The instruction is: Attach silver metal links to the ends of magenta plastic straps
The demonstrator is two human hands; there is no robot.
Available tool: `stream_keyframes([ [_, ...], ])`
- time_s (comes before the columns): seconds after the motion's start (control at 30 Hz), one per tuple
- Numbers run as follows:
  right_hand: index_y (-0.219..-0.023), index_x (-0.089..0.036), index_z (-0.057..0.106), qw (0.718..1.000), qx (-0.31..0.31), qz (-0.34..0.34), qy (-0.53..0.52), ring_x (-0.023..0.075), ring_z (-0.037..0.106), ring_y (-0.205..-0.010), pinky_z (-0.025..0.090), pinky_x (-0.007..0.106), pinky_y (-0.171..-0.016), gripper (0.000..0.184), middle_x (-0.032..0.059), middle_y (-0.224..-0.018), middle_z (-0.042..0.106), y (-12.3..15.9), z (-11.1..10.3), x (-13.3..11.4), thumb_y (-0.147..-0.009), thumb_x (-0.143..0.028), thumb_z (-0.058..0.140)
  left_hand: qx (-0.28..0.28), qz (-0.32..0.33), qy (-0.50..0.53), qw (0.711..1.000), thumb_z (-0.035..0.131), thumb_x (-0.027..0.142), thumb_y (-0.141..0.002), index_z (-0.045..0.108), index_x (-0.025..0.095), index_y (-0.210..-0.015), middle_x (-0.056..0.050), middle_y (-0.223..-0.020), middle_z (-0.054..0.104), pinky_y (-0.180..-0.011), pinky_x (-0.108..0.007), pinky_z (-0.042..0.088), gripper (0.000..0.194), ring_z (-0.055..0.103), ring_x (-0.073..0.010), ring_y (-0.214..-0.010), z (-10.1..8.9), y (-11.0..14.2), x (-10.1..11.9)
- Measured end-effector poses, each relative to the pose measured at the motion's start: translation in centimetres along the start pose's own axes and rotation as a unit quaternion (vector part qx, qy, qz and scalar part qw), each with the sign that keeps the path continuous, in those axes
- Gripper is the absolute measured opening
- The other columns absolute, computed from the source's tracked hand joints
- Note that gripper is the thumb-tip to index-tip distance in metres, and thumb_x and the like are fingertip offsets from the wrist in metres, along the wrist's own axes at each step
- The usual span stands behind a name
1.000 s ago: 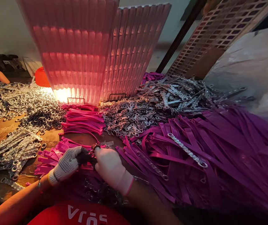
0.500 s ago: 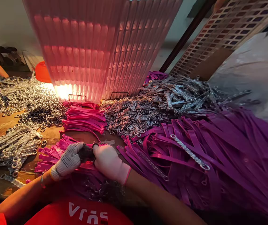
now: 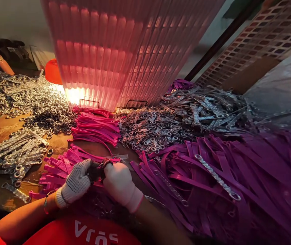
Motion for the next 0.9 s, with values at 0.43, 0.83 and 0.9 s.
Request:
stream_keyframes([
  [0.43, -0.066, -0.018, 0.055, 0.993, 0.04, -0.113, 0.013, 0.0155, 0.041, -0.046, 0.015, 0.032, -0.054, 0.015, 0.0026, -0.05, 0.054, -1.4, -1.4, -1.1, -0.075, -0.008, 0.048, 0.036, 0.065, -0.054, 0.996, 0.052, 0.014, -0.084, 0.059, 0.017, -0.079, -0.004, -0.074, 0.063, -0.061, -0.028, 0.04, 0.009, 0.054, -0.0153, -0.066, -0.3, -1.1, 1.4],
  [0.83, -0.075, -0.017, 0.063, 0.949, -0.152, 0.044, -0.274, 0.0132, 0.053, -0.058, 0.033, 0.023, -0.054, 0.016, 0.0013, -0.063, 0.064, -1.4, -0.5, 2.4, -0.084, -0.025, 0.053, -0.165, 0.104, -0.102, 0.975, 0.057, 0.027, -0.087, 0.063, 0.015, -0.072, 0.001, -0.065, 0.062, -0.053, -0.022, 0.032, 0.02, 0.051, -0.0101, -0.059, -2.5, -3.9, 4.1],
  [0.9, -0.081, -0.017, 0.065, 0.916, -0.172, 0.086, -0.352, 0.0138, 0.056, -0.064, 0.039, 0.022, -0.057, 0.019, 0.0007, -0.07, 0.066, -1.3, -0.7, 2.6, -0.086, -0.032, 0.056, -0.158, 0.109, -0.126, 0.973, 0.059, 0.034, -0.086, 0.063, 0.014, -0.07, 0.001, -0.063, 0.062, -0.053, -0.021, 0.033, 0.026, 0.051, -0.0102, -0.059, -4.5, -4.7, 4.1],
])
Point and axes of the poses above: each hand's wrist, its own y-axis away from the middle knuckle, its own z-axis out of the palm, x = y × z, the point moved 10 cm from there along -y, towards the middle knuckle
